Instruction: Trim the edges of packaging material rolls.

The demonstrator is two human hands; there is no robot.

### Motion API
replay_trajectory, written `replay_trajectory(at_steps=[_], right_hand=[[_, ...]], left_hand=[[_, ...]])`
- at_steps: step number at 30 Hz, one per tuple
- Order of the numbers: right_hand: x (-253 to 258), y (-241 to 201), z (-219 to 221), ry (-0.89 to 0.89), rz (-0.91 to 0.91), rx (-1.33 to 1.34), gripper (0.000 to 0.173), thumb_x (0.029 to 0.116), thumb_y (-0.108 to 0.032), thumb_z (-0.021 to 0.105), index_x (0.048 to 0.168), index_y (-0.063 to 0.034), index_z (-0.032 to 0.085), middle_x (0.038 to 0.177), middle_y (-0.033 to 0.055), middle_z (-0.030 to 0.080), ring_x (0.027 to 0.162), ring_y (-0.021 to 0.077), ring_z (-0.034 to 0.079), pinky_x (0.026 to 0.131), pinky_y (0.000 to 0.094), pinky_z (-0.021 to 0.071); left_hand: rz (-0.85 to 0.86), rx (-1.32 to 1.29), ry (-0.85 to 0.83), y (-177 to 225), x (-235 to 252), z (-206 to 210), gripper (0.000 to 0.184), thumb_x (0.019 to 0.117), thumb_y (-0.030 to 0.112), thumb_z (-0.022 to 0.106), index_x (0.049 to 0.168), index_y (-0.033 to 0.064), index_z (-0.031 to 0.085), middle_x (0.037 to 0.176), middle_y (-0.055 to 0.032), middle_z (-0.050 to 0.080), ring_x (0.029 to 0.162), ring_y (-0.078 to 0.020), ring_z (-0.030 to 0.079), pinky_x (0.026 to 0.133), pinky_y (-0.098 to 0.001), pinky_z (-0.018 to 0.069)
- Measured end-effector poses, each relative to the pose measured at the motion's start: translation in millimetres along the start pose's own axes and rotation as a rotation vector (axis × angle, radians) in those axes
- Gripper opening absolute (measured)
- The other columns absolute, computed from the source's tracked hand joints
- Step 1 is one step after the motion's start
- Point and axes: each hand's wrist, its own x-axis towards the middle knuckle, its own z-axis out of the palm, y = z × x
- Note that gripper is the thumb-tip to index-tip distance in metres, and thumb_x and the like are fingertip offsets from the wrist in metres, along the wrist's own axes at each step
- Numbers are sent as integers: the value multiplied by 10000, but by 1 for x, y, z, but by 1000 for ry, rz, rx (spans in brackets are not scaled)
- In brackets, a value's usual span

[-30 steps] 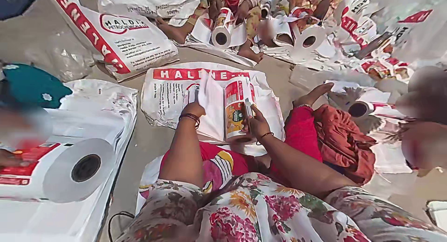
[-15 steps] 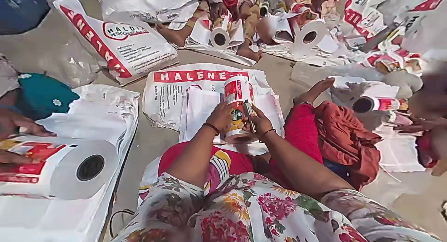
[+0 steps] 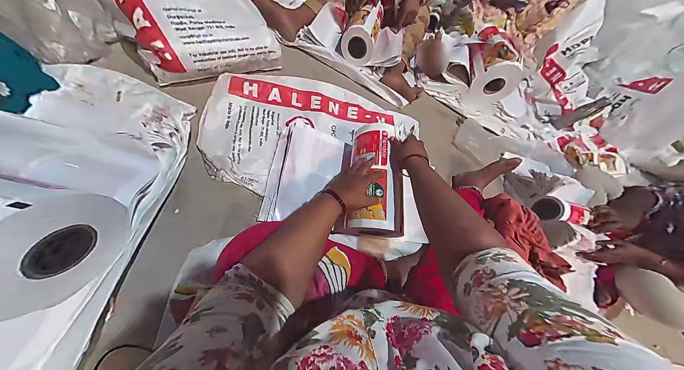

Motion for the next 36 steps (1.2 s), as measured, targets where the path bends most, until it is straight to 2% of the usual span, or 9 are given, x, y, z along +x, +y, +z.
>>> replay_trajectory(at_steps=[6, 13, 16, 21, 26, 30, 32, 34, 36], right_hand=[[52, -16, -17, -181, -98, -82, 516, 1032, -437, 508, 1292, -4, 614, 1228, 255, 654, 1085, 405, 673, 907, 637, 531], [62, -22, -30, -243, -28, -269, 466, 975, -419, 630, 1133, 16, 683, 1087, 211, 672, 925, 332, 664, 817, 571, 530], [56, -3, -42, -189, -56, -402, 484, 978, -407, 613, 1136, 42, 698, 1180, 282, 675, 1115, 445, 652, 931, 688, 487], [62, 50, -52, -28, 59, -450, 465, 975, -398, 587, 1061, 42, 712, 1186, 287, 679, 1148, 461, 645, 913, 712, 479], [51, 100, -27, 124, 148, -346, 411, 942, -319, 650, 1219, -18, 688, 1369, 307, 572, 1185, 474, 621, 905, 687, 517], [-18, 69, -21, 408, -177, 55, 386, 953, -123, 542, 1320, -118, 660, 1362, 257, 561, 1175, 393, 613, 935, 548, 538], [-68, 40, -17, 485, -432, 137, 363, 944, -110, 569, 1290, -93, 677, 1268, 255, 591, 1032, 353, 643, 836, 480, 558], [-104, 35, -2, 480, -573, 95, 382, 944, -249, 670, 1300, -109, 680, 1242, 242, 587, 797, 270, 656, 661, 406, 569], [-115, 42, 9, 359, -524, 2, 533, 923, -414, 723, 1364, -127, 637, 1299, 259, 566, 878, 324, 674, 708, 463, 587]], left_hand=[[-40, -83, -33, -3, 7, -10, 716, 824, 577, 801, 1465, 381, 550, 1718, -38, 222, 1577, -381, 172, 1186, -665, 299], [-50, -58, -110, 0, 11, -18, 724, 844, 658, 721, 1494, 432, 497, 1736, -24, 159, 1587, -387, 122, 1171, -662, 315], [-74, -40, -103, 2, 9, -18, 728, 827, 644, 735, 1483, 425, 510, 1734, -24, 170, 1578, -394, 161, 1167, -654, 337], [-71, -55, -89, -5, 9, -17, 715, 814, 642, 743, 1460, 428, 524, 1732, -13, 174, 1581, -378, 157, 1177, -650, 322], [-66, -56, -92, -9, 10, -17, 720, 828, 634, 750, 1476, 429, 511, 1737, -21, 154, 1583, -378, 155, 1185, -642, 319], [-39, -96, -82, -10, 8, -15, 707, 827, 600, 775, 1462, 406, 533, 1729, -47, 181, 1577, -394, 162, 1172, -660, 321], [-26, -87, -57, -11, 11, -16, 738, 819, 596, 783, 1474, 357, 541, 1720, -72, 208, 1576, -393, 170, 1200, -639, 295], [-24, -66, -70, -9, 9, -16, 811, 817, 580, 788, 1512, 257, 523, 1718, -89, 207, 1577, -390, 162, 1217, -616, 281], [-31, -66, -86, -8, 9, -17, 781, 825, 563, 788, 1508, 297, 519, 1724, -82, 185, 1581, -386, 150, 1209, -624, 285]])
